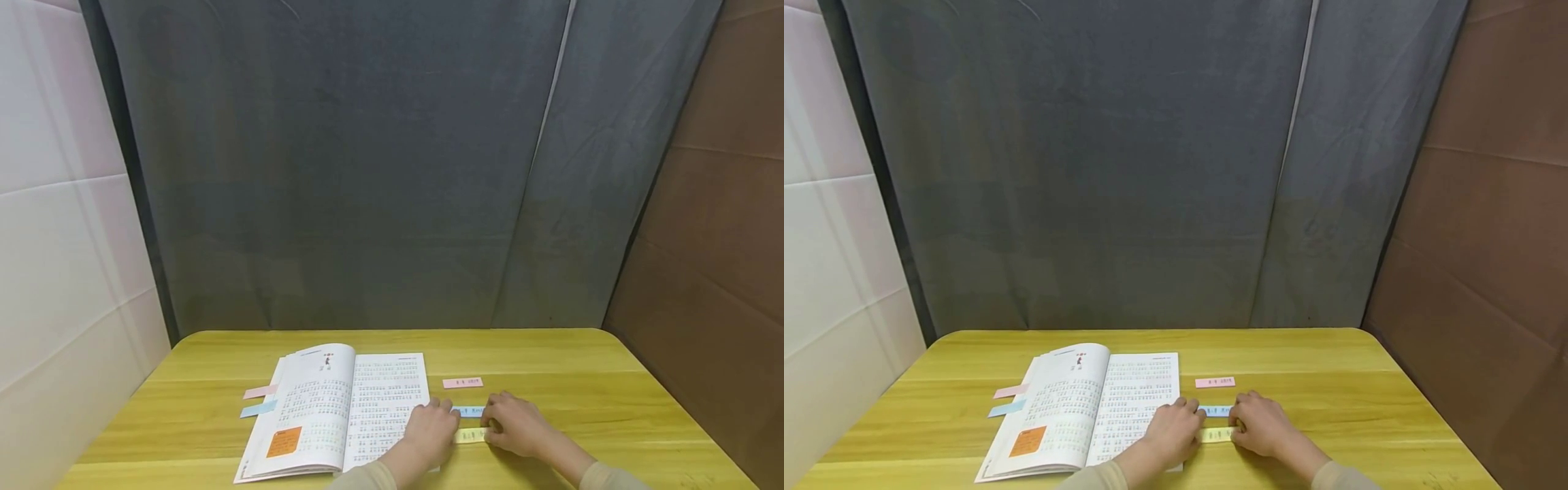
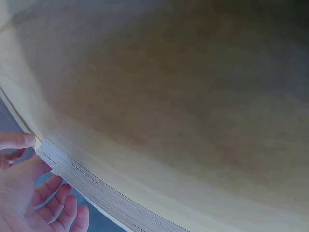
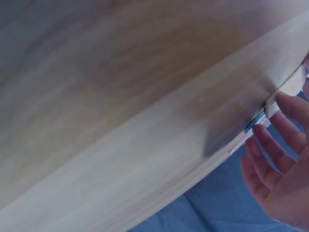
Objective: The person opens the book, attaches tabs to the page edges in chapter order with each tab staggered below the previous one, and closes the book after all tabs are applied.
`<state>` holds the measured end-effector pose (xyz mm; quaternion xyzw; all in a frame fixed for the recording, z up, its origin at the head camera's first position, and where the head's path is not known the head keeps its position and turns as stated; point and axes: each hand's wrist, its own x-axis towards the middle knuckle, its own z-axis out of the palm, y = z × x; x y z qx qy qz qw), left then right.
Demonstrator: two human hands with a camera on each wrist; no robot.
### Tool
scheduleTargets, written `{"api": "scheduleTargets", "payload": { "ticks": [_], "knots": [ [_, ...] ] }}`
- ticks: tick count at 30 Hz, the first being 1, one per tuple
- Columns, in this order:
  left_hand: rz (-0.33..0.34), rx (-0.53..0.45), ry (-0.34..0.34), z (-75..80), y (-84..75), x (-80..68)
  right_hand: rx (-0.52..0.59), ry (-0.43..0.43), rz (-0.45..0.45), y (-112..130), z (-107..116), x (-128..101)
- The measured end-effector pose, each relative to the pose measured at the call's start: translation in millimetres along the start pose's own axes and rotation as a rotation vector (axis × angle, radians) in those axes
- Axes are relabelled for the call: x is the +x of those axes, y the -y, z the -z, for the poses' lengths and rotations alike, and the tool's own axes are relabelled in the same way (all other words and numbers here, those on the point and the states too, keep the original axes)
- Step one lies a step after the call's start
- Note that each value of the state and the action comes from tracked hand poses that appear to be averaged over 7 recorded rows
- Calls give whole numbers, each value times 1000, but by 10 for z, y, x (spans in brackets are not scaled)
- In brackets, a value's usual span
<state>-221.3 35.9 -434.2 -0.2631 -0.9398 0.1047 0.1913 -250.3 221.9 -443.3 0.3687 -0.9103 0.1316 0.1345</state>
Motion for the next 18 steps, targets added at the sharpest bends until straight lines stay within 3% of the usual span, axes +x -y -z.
{"api": "scheduleTargets", "payload": {
  "ticks": [11,18],
  "knots": [
    [-8,23,2,21,24,-27,-5,-26,31,11,9,5],
    [-21,71,-47,127,123,-95,84,-43,73,54,121,49]
  ]
}}
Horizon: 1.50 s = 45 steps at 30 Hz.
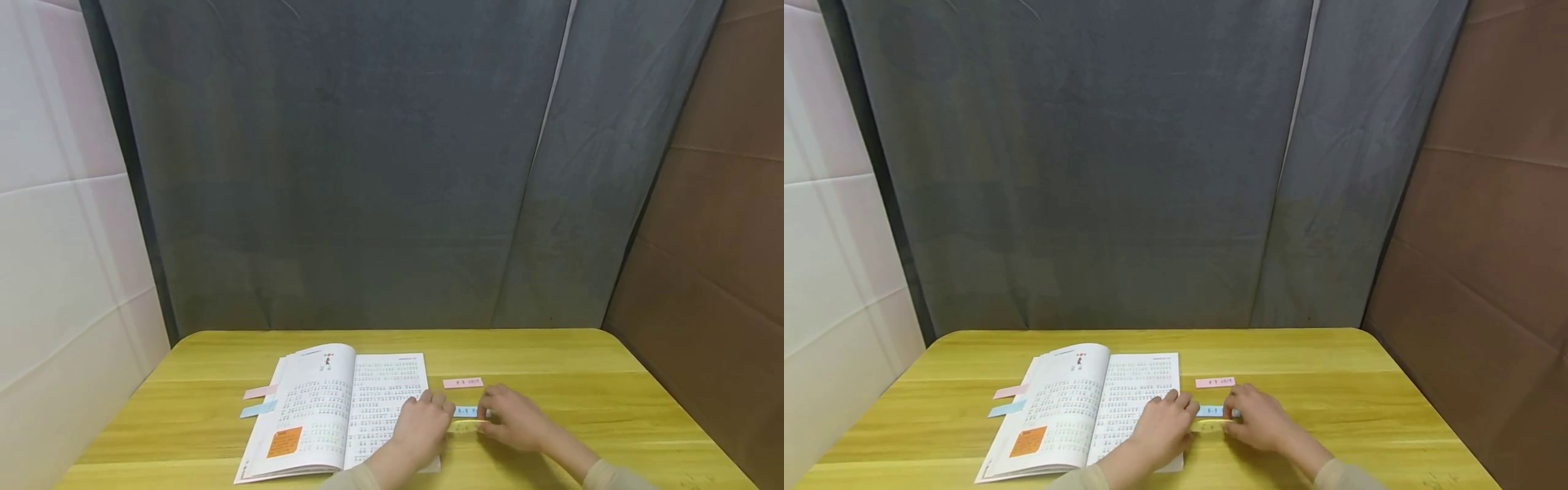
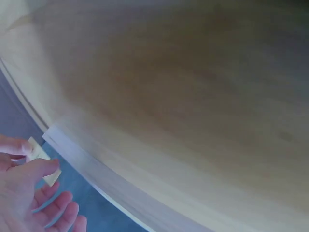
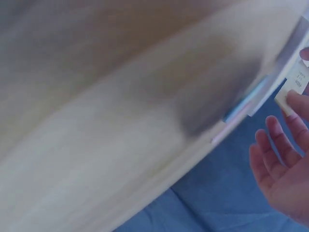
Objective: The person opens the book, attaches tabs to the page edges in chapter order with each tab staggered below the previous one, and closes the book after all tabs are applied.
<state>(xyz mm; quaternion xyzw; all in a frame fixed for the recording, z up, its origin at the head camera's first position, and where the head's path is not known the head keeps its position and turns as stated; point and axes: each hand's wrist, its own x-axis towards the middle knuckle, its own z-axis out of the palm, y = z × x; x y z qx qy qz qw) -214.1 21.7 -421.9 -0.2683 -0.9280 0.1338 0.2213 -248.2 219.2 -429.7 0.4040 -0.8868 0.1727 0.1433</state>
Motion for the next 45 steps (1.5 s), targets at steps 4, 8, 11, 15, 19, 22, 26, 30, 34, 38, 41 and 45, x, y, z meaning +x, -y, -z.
{"api": "scheduleTargets", "payload": {
  "ticks": [4,8,11,15,19,22,26,30,34,38,41,45],
  "knots": [
    [-18,80,-136,38,87,-72,84,-1,4,50,78,46],
    [-56,145,-305,60,182,-147,149,10,-12,106,124,86],
    [-85,126,-380,96,255,-206,182,5,-1,143,135,106],
    [-88,49,-405,162,335,-304,201,-44,41,204,131,127],
    [-63,-84,-375,234,407,-416,157,-126,136,287,123,151],
    [-39,-195,-316,287,477,-502,71,-193,225,355,125,175],
    [-23,-304,-264,348,573,-605,-26,-267,315,442,135,207],
    [-33,-364,-269,376,636,-687,-49,-310,386,507,133,243],
    [-44,-395,-273,393,658,-741,-61,-332,448,546,129,262],
    [-51,-404,-288,403,667,-775,-82,-333,474,579,128,269],
    [-58,-398,-309,405,675,-792,-73,-325,469,596,123,265],
    [-62,-378,-336,390,680,-810,-38,-328,461,608,116,262]
  ]
}}
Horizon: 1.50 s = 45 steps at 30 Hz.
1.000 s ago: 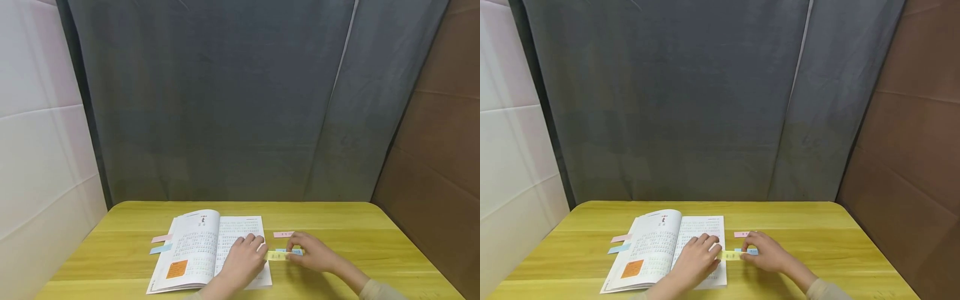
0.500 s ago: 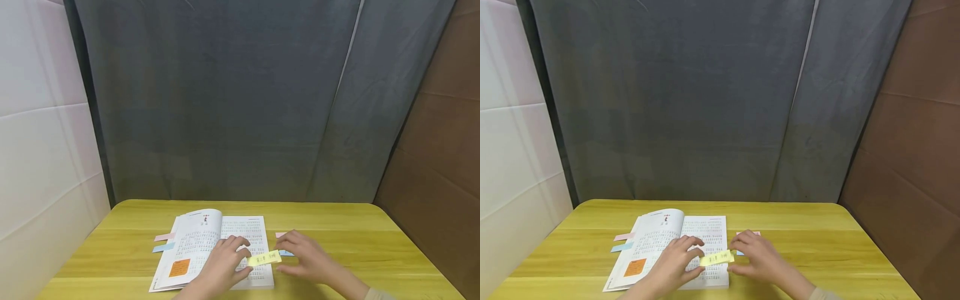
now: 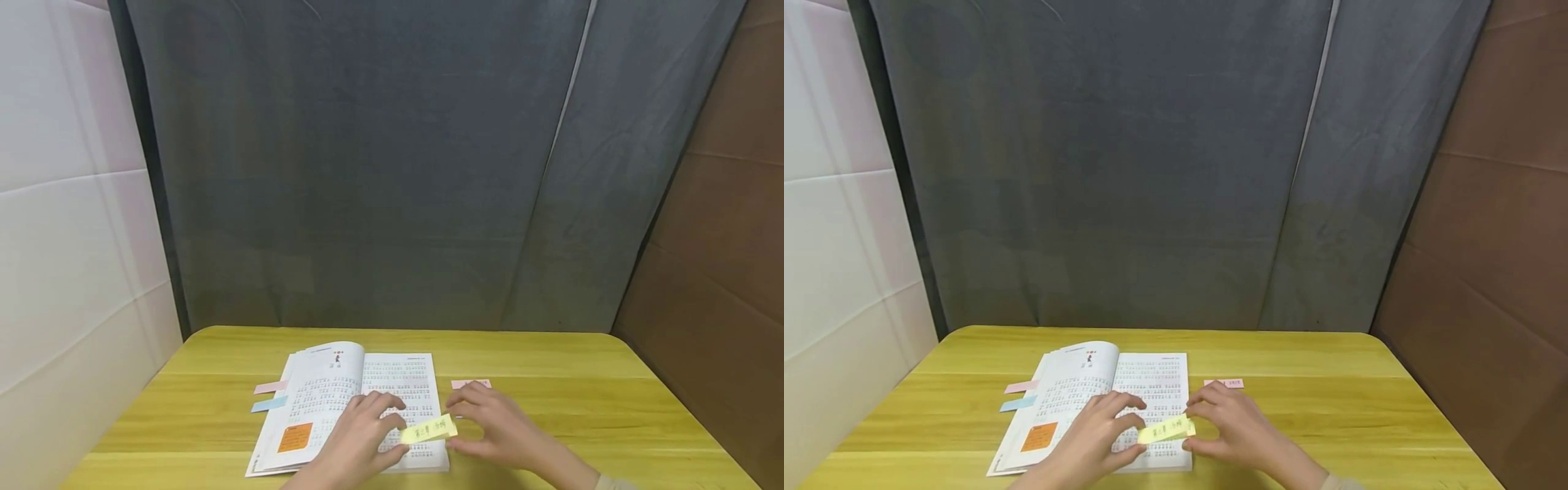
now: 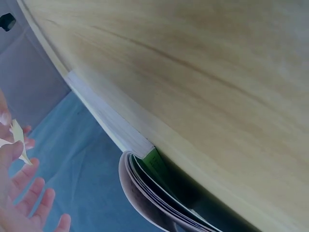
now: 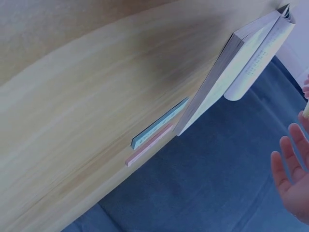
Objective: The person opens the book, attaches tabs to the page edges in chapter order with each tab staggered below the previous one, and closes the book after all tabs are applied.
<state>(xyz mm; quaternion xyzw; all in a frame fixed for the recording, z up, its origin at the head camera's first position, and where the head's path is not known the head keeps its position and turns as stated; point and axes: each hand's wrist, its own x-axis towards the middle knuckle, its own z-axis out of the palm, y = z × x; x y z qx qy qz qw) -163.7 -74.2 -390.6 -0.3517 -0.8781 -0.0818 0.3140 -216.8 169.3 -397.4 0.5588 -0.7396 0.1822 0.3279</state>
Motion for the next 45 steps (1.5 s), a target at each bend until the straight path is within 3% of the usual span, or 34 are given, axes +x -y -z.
{"api": "scheduleTargets", "payload": {
  "ticks": [9,27,36,45],
  "knots": [
    [-16,8,-25,-39,18,-39,63,-88,21,23,-17,38],
    [-54,10,-43,-33,9,-35,124,-168,-66,119,-21,126],
    [-41,8,-27,-42,16,-47,96,-179,-28,139,-30,142],
    [-41,21,-36,-61,22,-44,74,-226,75,136,-47,147]
  ]
}}
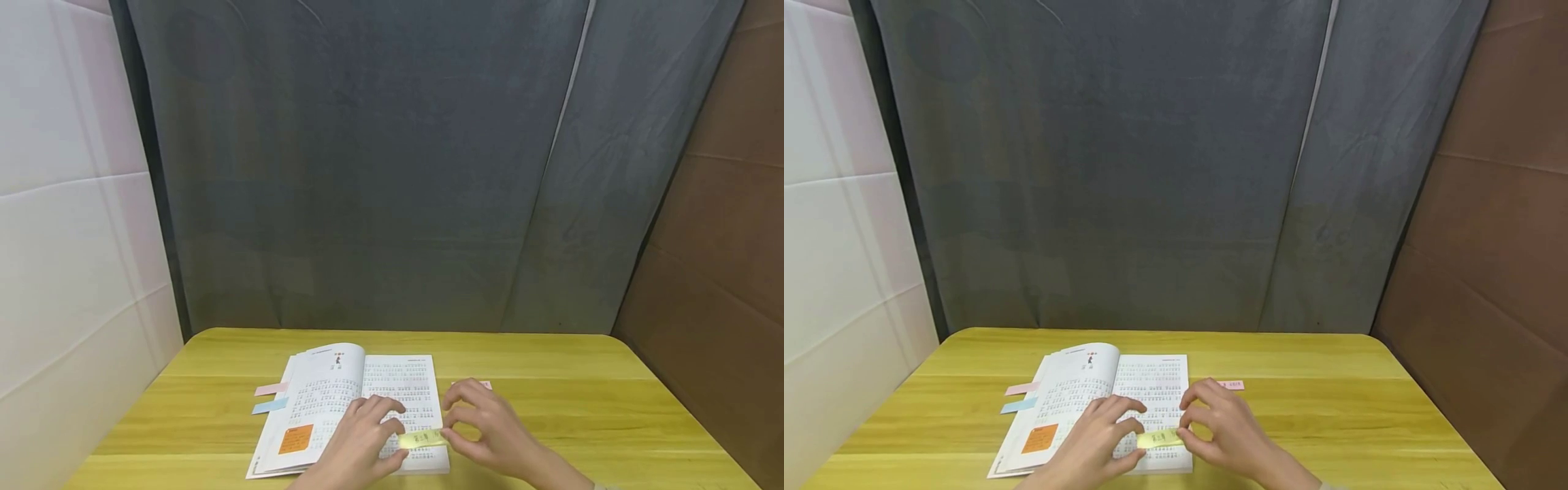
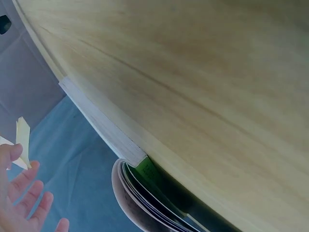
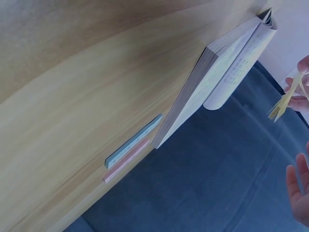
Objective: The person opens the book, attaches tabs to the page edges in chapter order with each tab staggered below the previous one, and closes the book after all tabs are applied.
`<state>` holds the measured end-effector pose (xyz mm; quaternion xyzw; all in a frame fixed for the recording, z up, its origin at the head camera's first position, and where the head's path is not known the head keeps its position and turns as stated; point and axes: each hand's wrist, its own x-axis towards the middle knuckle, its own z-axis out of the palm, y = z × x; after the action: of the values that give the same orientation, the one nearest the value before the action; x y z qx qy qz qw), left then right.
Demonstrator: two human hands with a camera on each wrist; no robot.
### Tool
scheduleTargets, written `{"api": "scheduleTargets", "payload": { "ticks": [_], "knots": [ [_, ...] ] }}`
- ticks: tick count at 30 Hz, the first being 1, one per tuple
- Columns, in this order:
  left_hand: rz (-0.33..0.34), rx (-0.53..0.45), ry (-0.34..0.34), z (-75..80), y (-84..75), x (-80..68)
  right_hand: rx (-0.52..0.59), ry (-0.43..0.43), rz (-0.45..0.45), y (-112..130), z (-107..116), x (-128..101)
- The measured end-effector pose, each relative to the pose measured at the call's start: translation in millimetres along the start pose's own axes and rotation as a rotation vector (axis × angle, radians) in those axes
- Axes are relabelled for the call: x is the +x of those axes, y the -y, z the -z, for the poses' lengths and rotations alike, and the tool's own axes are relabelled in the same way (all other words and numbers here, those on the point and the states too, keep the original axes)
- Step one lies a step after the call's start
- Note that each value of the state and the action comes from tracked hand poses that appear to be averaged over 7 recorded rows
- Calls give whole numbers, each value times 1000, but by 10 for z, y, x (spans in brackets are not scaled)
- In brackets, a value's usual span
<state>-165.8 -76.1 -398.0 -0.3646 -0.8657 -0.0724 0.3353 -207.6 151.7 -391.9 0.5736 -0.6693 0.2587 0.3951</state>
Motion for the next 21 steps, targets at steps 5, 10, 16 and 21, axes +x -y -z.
{"api": "scheduleTargets", "payload": {
  "ticks": [5,10,16,21],
  "knots": [
    [-7,12,-6,-13,-9,17,-7,-25,21,-7,34,-25],
    [-6,20,-5,-31,-13,18,-22,-47,24,-38,85,-67],
    [7,16,23,-78,-33,47,-35,-51,-30,-95,184,-145],
    [7,24,34,-130,-56,89,-52,-64,-67,-143,278,-219]
  ]
}}
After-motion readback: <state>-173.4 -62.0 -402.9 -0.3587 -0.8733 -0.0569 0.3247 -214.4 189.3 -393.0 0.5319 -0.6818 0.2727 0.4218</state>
